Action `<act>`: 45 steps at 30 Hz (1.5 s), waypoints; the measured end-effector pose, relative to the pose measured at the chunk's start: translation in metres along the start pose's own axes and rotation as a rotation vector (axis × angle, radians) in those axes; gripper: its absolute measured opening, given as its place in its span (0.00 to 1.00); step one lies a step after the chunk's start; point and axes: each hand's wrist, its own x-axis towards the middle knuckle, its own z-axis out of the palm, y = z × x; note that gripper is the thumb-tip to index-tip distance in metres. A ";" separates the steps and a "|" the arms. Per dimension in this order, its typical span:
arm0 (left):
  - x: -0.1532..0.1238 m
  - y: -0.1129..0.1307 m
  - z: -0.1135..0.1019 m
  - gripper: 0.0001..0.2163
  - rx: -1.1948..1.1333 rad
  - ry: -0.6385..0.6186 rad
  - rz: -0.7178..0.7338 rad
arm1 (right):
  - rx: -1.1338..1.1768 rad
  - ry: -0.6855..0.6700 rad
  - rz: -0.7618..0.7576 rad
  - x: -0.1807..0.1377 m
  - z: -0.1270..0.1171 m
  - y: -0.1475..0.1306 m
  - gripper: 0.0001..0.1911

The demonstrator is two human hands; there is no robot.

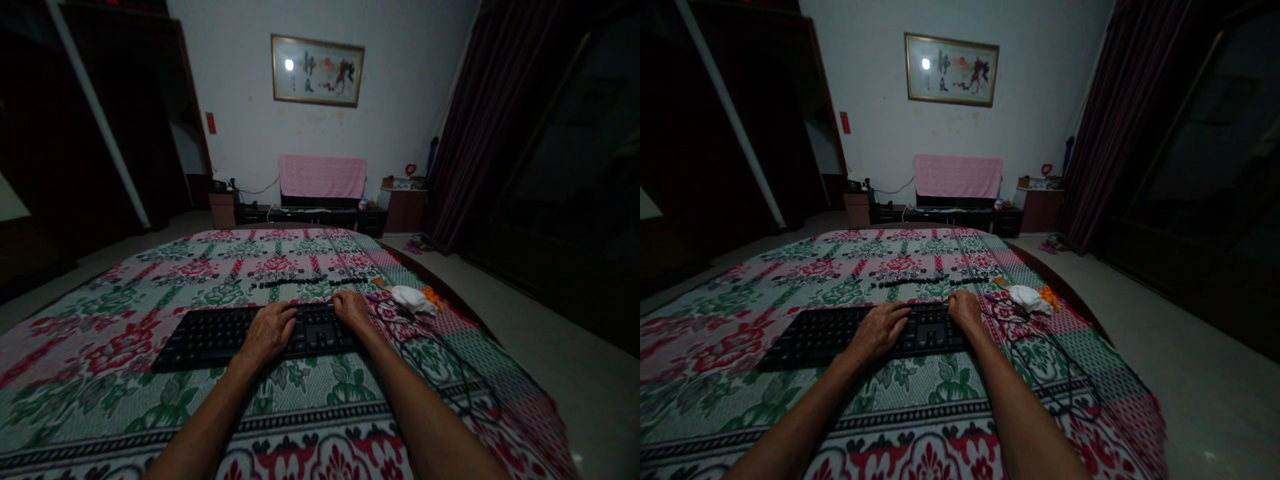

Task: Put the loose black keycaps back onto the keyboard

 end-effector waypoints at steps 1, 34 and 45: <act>0.000 0.001 0.000 0.13 0.001 -0.013 0.000 | -0.003 0.002 -0.002 0.000 0.001 0.001 0.14; -0.002 0.008 0.002 0.14 0.002 -0.052 -0.026 | -0.203 0.034 -0.047 0.038 0.007 0.009 0.13; -0.001 0.010 0.001 0.13 -0.022 -0.046 -0.039 | -0.366 -0.083 -0.117 0.067 0.017 0.022 0.13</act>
